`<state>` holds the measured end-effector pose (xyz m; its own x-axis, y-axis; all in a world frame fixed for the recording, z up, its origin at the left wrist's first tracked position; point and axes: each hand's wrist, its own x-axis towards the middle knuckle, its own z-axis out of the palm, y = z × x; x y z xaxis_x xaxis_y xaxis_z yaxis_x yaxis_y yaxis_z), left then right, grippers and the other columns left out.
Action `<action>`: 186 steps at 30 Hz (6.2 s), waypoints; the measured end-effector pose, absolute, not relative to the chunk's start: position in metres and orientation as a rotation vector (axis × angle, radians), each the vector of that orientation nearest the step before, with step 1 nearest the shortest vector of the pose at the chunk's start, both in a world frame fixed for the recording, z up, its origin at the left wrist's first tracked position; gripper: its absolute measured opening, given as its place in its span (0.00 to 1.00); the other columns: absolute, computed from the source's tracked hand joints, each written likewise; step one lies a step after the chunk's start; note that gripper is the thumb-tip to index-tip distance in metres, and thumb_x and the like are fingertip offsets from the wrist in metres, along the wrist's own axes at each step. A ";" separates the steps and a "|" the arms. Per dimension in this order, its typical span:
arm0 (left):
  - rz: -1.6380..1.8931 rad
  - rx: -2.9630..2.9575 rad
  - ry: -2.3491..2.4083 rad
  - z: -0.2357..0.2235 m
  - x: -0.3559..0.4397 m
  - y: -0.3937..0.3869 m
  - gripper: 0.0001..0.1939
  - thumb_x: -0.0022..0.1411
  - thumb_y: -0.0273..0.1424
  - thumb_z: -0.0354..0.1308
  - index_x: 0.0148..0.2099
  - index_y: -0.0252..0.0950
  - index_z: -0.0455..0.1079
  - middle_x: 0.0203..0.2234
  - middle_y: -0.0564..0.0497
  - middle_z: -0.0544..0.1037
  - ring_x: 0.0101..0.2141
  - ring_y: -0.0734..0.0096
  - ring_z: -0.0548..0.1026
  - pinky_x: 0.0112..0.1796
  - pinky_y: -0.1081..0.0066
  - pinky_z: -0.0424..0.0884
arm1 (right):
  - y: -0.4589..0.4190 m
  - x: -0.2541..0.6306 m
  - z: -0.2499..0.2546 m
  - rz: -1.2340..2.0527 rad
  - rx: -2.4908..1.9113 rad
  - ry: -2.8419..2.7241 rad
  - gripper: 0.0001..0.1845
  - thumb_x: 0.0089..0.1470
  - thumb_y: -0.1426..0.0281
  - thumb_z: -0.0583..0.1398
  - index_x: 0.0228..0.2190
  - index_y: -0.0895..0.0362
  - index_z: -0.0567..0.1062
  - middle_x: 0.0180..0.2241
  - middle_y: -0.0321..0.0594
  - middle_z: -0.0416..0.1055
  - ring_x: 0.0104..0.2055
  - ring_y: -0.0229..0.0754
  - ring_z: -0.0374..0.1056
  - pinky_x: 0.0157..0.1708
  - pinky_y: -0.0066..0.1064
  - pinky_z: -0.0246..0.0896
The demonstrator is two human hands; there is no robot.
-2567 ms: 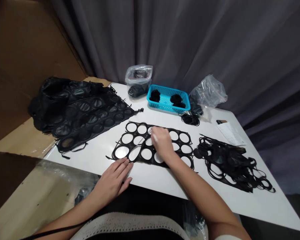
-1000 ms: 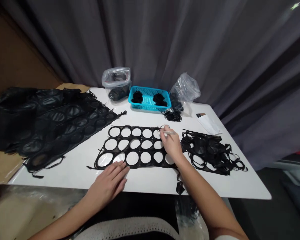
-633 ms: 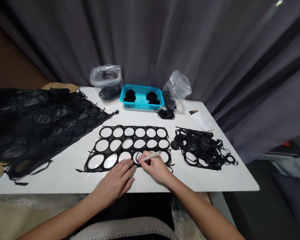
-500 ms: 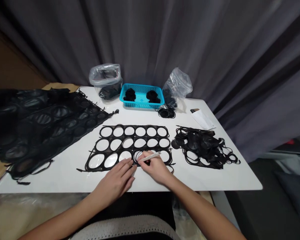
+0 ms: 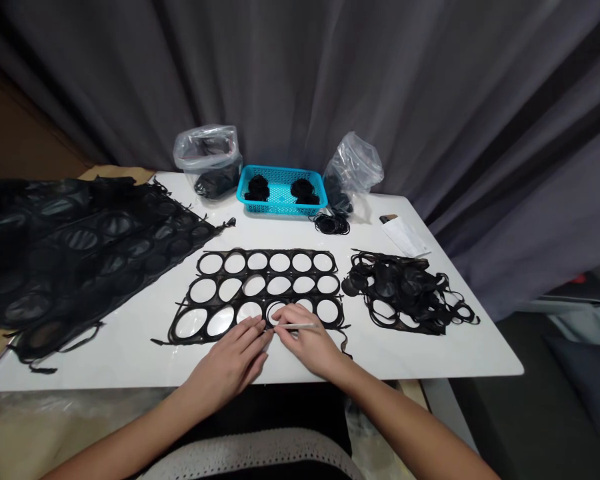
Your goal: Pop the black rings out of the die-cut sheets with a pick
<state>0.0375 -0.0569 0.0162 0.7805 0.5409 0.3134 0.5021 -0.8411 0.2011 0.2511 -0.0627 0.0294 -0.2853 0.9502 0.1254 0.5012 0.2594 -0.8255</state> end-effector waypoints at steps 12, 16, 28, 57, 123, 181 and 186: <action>0.541 2.855 0.849 0.013 0.037 -0.057 0.19 0.69 0.27 0.51 0.60 0.29 0.65 0.51 0.39 0.74 0.56 0.50 0.69 0.58 0.53 0.68 | -0.061 0.251 0.029 0.890 -1.342 -1.885 0.09 0.63 0.73 0.56 0.28 0.53 0.68 0.40 0.39 0.74 0.44 0.43 0.69 0.45 0.35 0.64; 0.550 2.840 0.843 0.012 0.037 -0.057 0.19 0.69 0.26 0.51 0.60 0.29 0.66 0.52 0.38 0.73 0.57 0.50 0.69 0.58 0.52 0.67 | -0.073 0.244 0.024 0.619 -1.296 -2.091 0.07 0.63 0.76 0.55 0.38 0.55 0.71 0.44 0.45 0.74 0.47 0.47 0.68 0.47 0.40 0.63; 0.585 2.813 0.818 0.017 0.031 -0.055 0.17 0.70 0.25 0.49 0.59 0.33 0.66 0.51 0.41 0.74 0.55 0.55 0.71 0.60 0.50 0.63 | 0.003 0.329 0.044 0.233 -1.775 -1.540 0.10 0.63 0.65 0.54 0.31 0.54 0.71 0.36 0.43 0.77 0.33 0.45 0.69 0.37 0.34 0.59; 0.465 2.848 0.736 0.001 0.074 -0.046 0.24 0.69 0.32 0.55 0.65 0.34 0.61 0.63 0.38 0.65 0.65 0.53 0.61 0.63 0.51 0.58 | -0.069 0.291 0.024 0.939 -1.579 -1.648 0.05 0.59 0.70 0.57 0.31 0.53 0.72 0.37 0.37 0.75 0.43 0.44 0.68 0.47 0.35 0.60; 0.450 2.852 0.608 0.001 0.108 -0.032 0.26 0.65 0.29 0.56 0.64 0.35 0.61 0.66 0.38 0.60 0.66 0.52 0.57 0.62 0.51 0.60 | -0.045 0.367 0.044 0.157 -1.558 -1.963 0.11 0.65 0.71 0.51 0.38 0.54 0.74 0.42 0.48 0.77 0.45 0.51 0.70 0.47 0.44 0.59; 0.327 2.716 0.442 0.028 0.102 -0.036 0.26 0.67 0.30 0.55 0.66 0.40 0.59 0.63 0.45 0.66 0.64 0.52 0.60 0.59 0.54 0.62 | -0.010 0.414 0.048 0.074 -2.012 -1.497 0.10 0.60 0.65 0.55 0.29 0.54 0.71 0.30 0.43 0.76 0.32 0.48 0.69 0.35 0.35 0.59; 0.376 2.750 0.645 0.034 0.122 -0.028 0.29 0.66 0.36 0.58 0.67 0.41 0.58 0.54 0.41 0.71 0.53 0.51 0.70 0.51 0.55 0.68 | -0.016 0.377 0.041 0.699 -1.712 -1.490 0.13 0.58 0.60 0.58 0.27 0.55 0.72 0.26 0.38 0.74 0.30 0.43 0.69 0.31 0.31 0.59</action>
